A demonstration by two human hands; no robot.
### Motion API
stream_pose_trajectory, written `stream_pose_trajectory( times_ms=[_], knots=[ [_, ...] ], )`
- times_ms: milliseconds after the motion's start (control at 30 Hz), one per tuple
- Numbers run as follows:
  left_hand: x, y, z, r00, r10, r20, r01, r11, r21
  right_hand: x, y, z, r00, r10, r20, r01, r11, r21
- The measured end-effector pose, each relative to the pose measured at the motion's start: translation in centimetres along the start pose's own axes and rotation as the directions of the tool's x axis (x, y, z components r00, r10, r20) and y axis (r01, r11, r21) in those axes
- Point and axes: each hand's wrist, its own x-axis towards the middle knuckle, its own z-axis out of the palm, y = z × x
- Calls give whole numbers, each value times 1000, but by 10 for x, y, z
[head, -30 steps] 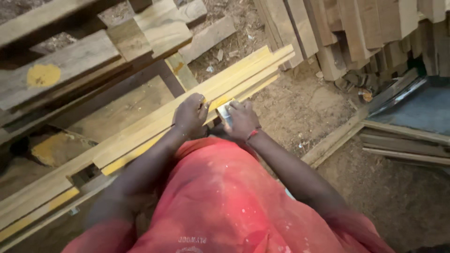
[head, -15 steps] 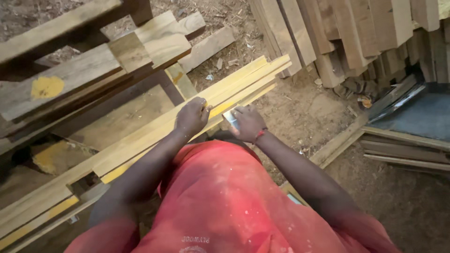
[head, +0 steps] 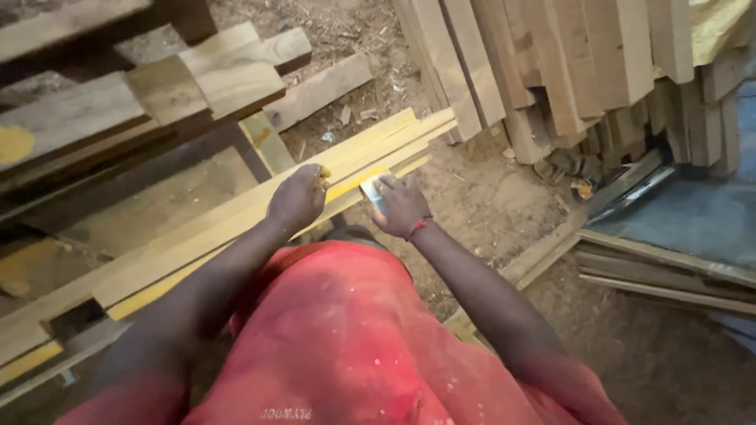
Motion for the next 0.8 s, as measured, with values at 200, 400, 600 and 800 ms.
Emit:
stream_pose_trajectory(
  times_ms=[200,400,600,800],
  knots=[
    [8,7,9,998,27,-58,-27,1000,3,-6,31,1,968,-53,-247,57,998,9],
    [26,14,22,993,45,-106,-47,999,-10,-4,55,-1,989,84,-125,-75,994,79],
    [35,25,19,980,63,-187,-71,997,-38,-9,82,-10,996,52,-68,-48,997,53],
    [36,24,17,975,-32,-218,23,999,-44,-11,108,0,996,26,-81,-23,999,36]
  ],
)
